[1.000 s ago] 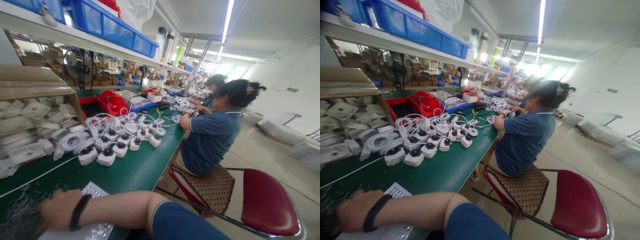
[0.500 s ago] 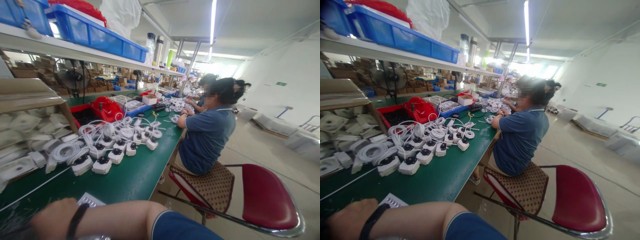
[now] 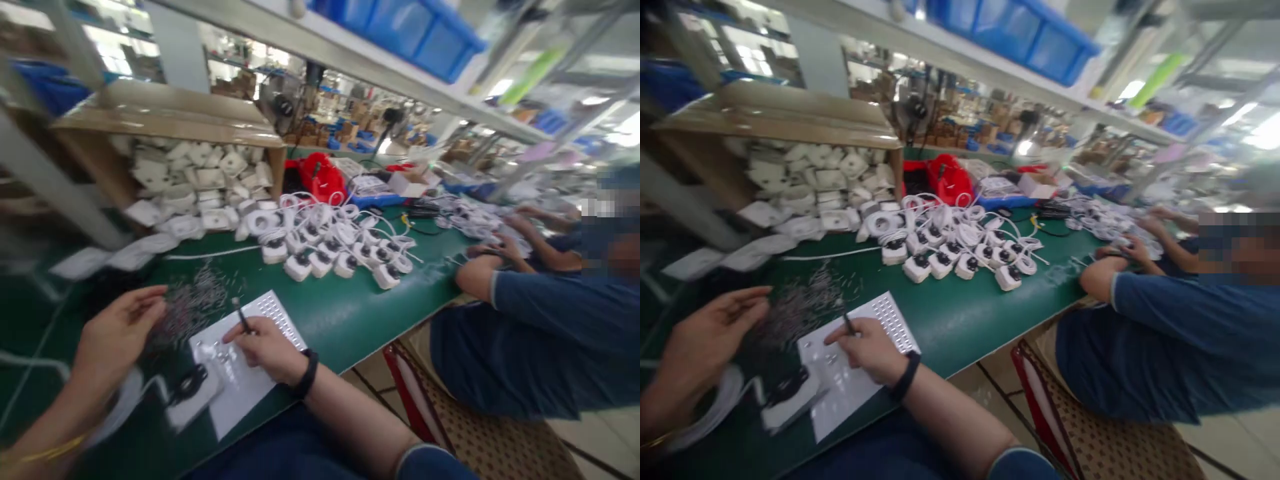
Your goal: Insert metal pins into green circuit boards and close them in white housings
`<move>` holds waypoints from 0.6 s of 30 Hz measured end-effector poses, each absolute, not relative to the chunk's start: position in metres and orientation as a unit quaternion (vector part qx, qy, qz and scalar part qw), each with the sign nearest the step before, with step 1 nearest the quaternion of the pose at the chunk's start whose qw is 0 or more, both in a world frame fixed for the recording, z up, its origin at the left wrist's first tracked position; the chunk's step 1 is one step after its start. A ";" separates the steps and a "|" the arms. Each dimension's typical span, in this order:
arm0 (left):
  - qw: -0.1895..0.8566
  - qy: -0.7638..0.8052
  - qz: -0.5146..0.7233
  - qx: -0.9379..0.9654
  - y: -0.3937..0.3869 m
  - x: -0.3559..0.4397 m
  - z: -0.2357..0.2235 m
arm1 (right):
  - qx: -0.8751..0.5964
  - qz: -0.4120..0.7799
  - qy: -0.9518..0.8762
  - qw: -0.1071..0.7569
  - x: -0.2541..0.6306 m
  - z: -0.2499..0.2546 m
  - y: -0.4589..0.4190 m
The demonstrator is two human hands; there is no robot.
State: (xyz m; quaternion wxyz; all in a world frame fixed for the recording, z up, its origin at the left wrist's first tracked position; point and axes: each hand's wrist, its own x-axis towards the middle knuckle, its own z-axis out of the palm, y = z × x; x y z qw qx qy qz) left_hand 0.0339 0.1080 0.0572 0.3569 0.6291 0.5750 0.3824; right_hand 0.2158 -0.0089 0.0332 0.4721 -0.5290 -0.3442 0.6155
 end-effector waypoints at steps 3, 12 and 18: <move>0.383 0.621 0.433 0.529 0.057 0.007 0.048 | -0.523 0.639 -0.295 0.481 0.207 0.027 -0.029; 0.206 0.515 0.452 0.698 -0.064 -0.006 -0.012 | -0.655 0.358 -0.527 0.407 0.180 0.017 -0.048; 0.161 0.464 0.401 0.773 -0.055 -0.004 -0.011 | -0.637 0.276 -0.609 0.383 0.182 0.009 -0.052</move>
